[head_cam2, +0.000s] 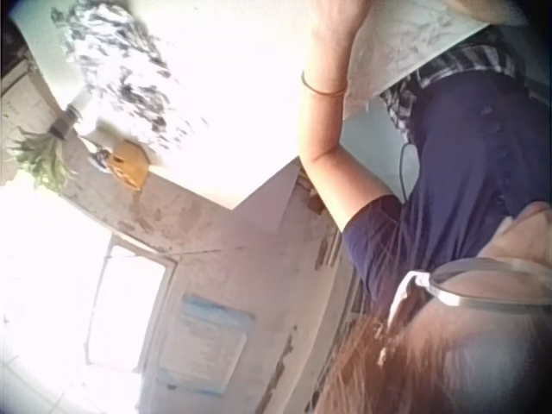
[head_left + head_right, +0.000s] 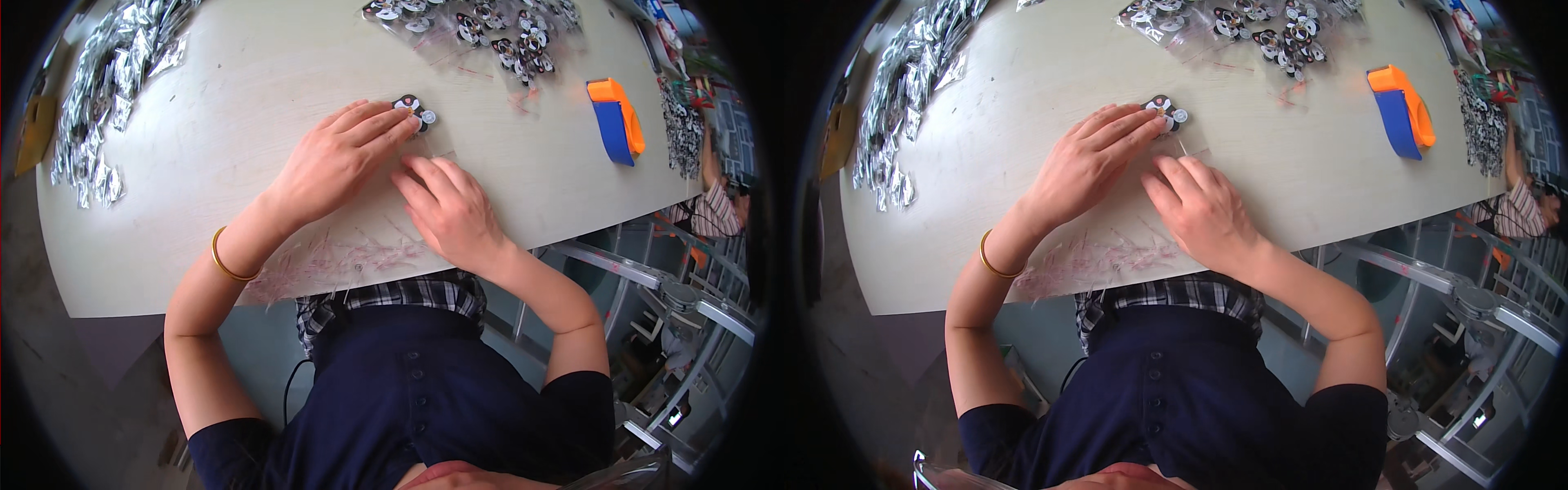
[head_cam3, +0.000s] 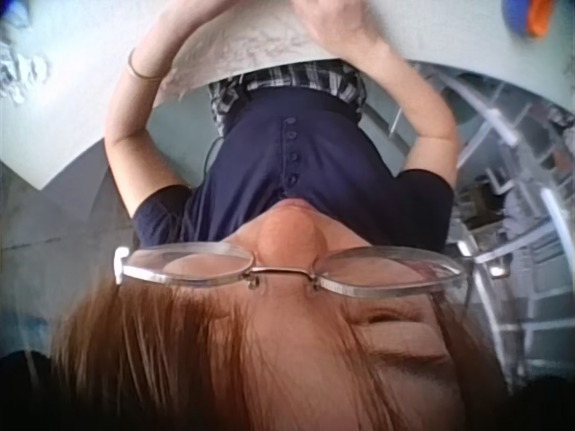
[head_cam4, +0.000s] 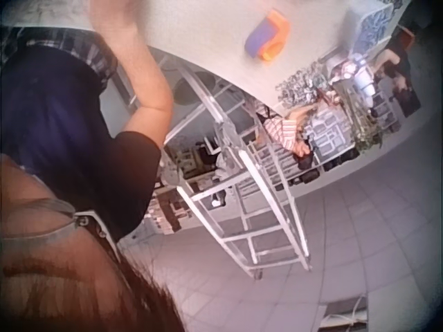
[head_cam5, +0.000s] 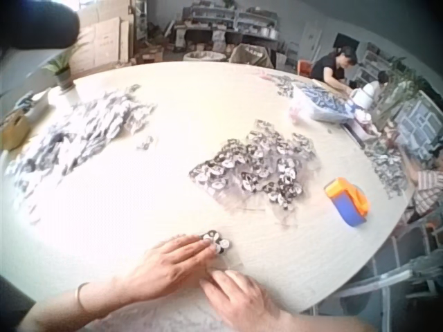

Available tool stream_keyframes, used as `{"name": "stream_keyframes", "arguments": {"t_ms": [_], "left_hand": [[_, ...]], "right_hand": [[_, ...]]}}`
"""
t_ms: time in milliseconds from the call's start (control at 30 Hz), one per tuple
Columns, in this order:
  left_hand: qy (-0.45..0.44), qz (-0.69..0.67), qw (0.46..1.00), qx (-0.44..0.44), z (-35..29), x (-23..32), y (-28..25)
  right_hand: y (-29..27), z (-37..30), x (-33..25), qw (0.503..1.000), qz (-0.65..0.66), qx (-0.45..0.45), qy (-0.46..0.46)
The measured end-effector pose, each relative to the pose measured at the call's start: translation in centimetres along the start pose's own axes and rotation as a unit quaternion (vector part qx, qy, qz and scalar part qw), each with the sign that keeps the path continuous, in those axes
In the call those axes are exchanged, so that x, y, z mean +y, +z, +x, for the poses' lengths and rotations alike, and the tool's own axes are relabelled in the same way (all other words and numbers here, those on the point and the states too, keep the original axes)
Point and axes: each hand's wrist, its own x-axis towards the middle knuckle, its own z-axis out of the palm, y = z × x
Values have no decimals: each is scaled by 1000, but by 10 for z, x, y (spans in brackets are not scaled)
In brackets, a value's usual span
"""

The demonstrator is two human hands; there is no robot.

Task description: The person sorts cartoon character trinkets into individual plastic bags and seals them by hand.

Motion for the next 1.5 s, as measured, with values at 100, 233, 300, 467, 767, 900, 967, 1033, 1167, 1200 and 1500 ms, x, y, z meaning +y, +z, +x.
{"name": "stream_keyframes", "arguments": {"t_ms": [100,233,300,467,767,900,967,1033,1167,1200,1500], "left_hand": [[17,-16,1000,-13,-1,-7,7],[32,-22,999,3,3,-12,3],[61,-33,998,4,10,-8,7],[53,-68,996,27,10,-11,22],[56,-76,995,32,10,-10,23],[53,-67,996,40,11,-10,27],[51,-67,996,34,9,-11,27],[48,-67,996,27,8,-12,28],[52,-66,996,27,8,-13,28],[53,-67,996,24,8,-13,27],[65,-81,994,33,6,-16,27]], "right_hand": [[-14,-4,18,998,56,28,-25],[-16,-5,50,999,38,30,20],[-13,-2,48,999,33,37,16],[-14,14,50,997,75,21,-11],[-12,27,53,994,-5,-14,-111],[-8,11,45,991,33,-7,-129],[-6,-7,30,988,123,-33,-84],[-19,-17,18,984,164,-35,-68],[-34,-32,11,979,200,-28,-15],[-31,-36,9,985,169,-5,-22],[-38,-43,2,987,153,-53,-20]]}}
